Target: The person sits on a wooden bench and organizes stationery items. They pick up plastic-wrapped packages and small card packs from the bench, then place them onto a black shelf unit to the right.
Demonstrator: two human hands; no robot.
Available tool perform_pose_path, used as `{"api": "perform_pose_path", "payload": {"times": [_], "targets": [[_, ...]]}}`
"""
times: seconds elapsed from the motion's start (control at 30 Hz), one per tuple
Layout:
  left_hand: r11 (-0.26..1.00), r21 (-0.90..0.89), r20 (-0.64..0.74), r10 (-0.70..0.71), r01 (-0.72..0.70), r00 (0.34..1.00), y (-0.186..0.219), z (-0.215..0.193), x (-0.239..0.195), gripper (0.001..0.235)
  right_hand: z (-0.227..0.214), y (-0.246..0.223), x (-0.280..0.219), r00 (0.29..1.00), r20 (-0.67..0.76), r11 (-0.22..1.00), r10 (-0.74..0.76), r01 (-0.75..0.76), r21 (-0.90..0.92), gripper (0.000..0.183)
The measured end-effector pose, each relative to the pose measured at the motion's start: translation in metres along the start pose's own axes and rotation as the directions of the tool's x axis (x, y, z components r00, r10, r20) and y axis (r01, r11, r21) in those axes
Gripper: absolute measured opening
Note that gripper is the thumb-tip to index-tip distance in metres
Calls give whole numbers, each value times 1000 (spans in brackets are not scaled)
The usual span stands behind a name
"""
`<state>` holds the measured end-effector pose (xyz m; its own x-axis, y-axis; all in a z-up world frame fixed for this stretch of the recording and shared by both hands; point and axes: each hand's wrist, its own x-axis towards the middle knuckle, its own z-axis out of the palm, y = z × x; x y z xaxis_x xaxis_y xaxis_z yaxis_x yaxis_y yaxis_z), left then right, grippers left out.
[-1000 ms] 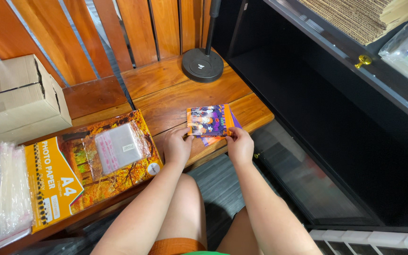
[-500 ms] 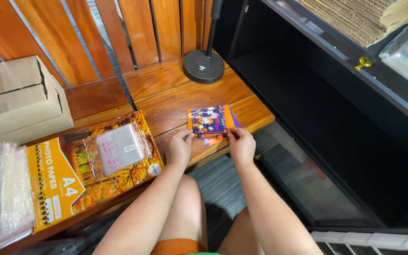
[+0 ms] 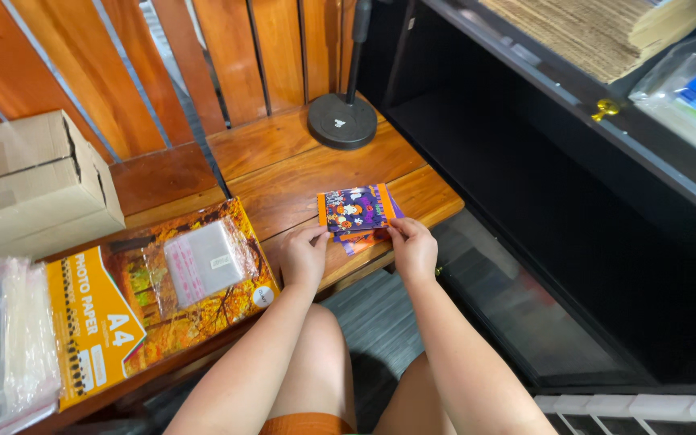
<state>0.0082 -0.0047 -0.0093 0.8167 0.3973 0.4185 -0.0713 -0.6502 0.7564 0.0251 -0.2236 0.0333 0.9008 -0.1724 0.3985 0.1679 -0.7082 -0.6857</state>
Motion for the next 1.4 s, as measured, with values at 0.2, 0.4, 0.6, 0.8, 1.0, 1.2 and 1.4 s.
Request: {"api": "perform_pose_path", "payload": {"times": [0.2,0.4,0.6,0.8,1.0,1.2,1.4], "targets": [[991,-67,-131,103,-113,986,15,1,0,19,-22,6,11,962,-110,967,-249,253,25,17],[958,-132,-220,222,-255,950,78,-23,0,22,-70,-6,23,881,-275,918,-386,395,-23,18],[879,-220,-269,363,-423,892,140,-25,12,20,-148,-32,33,780,-395,860,-486,508,-55,17],[796,-278,-248,481,-537,841,207,-26,28,17,-227,-48,38,707,-442,828,-552,529,-187,19],[666,-328,-312,593,-670,742,284,-19,38,14,-301,-49,48,589,-463,749,-662,538,-388,15],[509,-378,-407,659,-773,632,374,-6,51,9,-383,-43,64,486,-437,649,-757,476,-594,12],[529,-507,-194,699,-680,688,458,21,56,14,-447,-45,62,603,-427,719,-674,405,-564,17]]}}
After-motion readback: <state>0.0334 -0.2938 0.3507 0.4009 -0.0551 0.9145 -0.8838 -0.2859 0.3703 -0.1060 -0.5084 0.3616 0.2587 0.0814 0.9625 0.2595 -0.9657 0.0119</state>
